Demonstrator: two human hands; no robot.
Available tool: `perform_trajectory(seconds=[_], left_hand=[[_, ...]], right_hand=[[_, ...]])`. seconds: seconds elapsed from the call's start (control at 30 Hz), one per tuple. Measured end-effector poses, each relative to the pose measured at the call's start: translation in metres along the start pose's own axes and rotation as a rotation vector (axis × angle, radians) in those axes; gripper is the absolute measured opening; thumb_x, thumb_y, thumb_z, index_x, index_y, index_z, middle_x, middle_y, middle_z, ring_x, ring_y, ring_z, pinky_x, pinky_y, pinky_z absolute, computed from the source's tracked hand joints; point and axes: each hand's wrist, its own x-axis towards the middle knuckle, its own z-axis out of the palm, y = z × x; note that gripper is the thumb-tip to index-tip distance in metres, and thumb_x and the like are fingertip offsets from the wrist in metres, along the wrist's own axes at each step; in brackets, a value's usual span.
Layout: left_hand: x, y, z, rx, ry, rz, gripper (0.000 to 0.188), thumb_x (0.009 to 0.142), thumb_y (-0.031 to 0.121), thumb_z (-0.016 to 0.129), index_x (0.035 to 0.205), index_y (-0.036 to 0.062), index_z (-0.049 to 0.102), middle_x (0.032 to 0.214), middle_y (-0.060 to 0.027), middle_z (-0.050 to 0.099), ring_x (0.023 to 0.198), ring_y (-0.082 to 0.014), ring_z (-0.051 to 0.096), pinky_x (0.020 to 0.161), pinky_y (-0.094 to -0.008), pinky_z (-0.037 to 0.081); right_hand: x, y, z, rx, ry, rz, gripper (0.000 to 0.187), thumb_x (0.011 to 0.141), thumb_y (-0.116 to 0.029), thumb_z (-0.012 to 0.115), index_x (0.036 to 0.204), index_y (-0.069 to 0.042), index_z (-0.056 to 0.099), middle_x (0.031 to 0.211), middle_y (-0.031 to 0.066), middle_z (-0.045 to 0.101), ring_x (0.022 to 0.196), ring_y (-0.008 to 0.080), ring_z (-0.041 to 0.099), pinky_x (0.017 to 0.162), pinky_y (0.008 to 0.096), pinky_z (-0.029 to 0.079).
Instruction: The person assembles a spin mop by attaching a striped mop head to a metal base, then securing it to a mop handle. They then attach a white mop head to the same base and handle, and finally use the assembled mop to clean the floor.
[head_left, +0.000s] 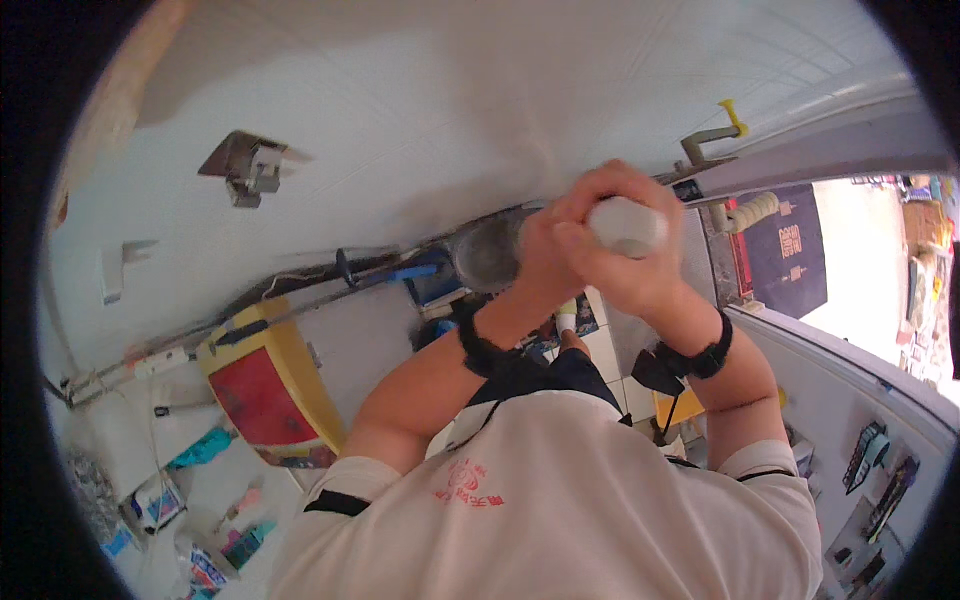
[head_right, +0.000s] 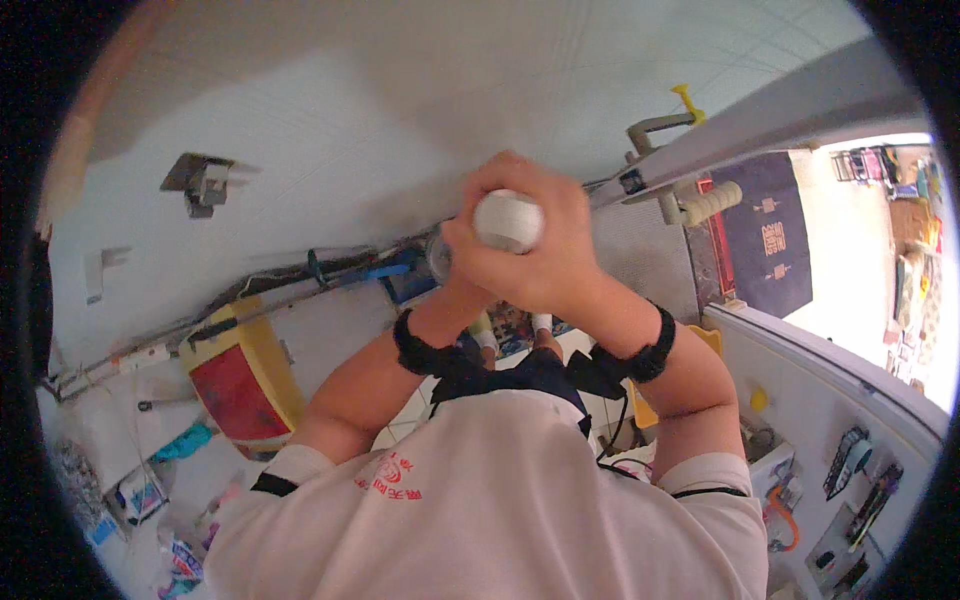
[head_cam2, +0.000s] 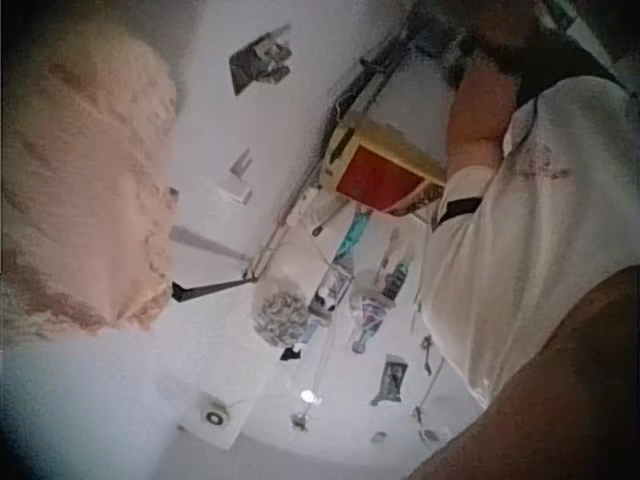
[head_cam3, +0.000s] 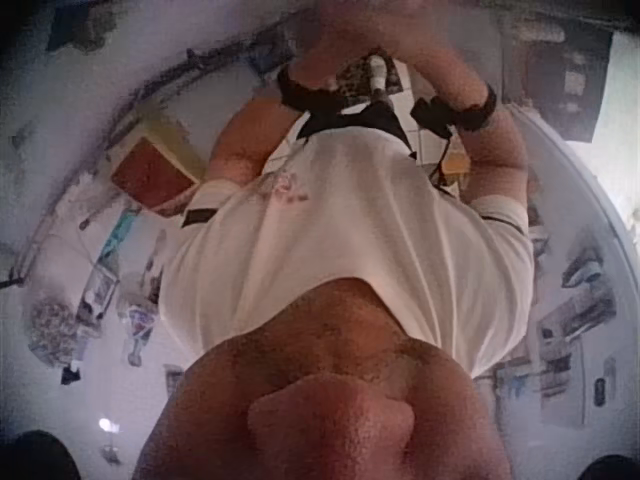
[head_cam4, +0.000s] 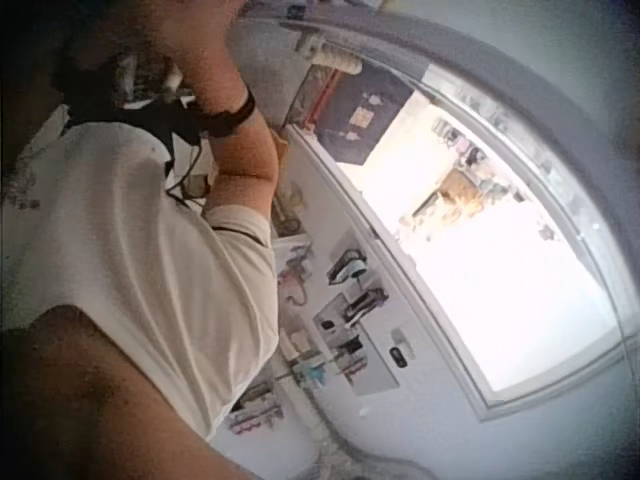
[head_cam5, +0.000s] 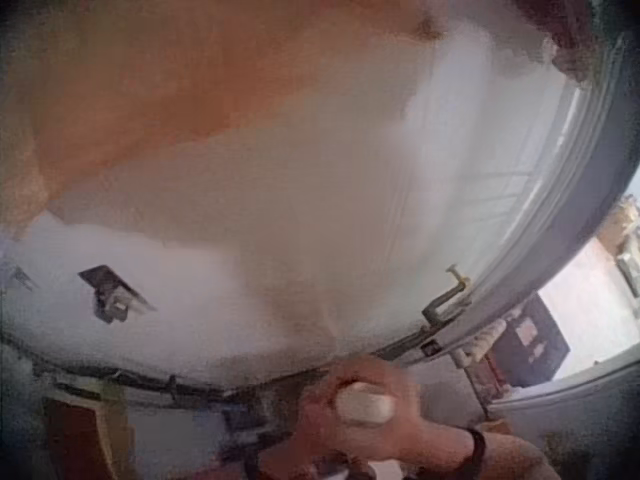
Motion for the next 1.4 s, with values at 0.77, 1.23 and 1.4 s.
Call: perform_trajectory(seconds=[0.77,1.23,1.4], left_hand=[[-0.008,-0.086,0.013,-0.002,0.277,-0.041,0.03,0.079,0.019,0.077,0.108,0.0156,0.07,0.095,-0.011,0.074,0.091,-0.0361,0.071,0.075,-0.0422,0.056],[-0.004,-0.035,0.014,-0.061,0.238,0.142,0.035,0.08,0.023,0.077,0.11,0.0104,0.067,0.098,-0.0135,0.072,0.091,-0.0364,0.071,0.077,-0.0411,0.056],[-0.026,-0.124,0.037,-0.076,0.2,-0.001,0.033,0.081,0.023,0.077,0.11,0.0107,0.067,0.098,-0.0142,0.073,0.091,-0.0375,0.071,0.076,-0.0419,0.057]], right_hand=[[0.007,0.111,0.049,-0.027,-0.002,0.062,0.014,0.077,-0.009,0.074,0.084,-0.004,0.063,0.079,0.0056,0.066,0.073,0.0155,0.063,0.07,0.0311,0.051],[-0.015,0.067,0.026,0.062,0.037,-0.213,0.015,0.079,-0.003,0.068,0.088,-0.004,0.057,0.078,0.0061,0.064,0.072,0.0151,0.062,0.069,0.03,0.052],[-0.021,0.143,0.038,0.073,-0.003,-0.182,0.02,0.072,-0.011,0.079,0.085,-0.007,0.064,0.079,0.0085,0.069,0.067,0.0188,0.066,0.066,0.0321,0.055]])
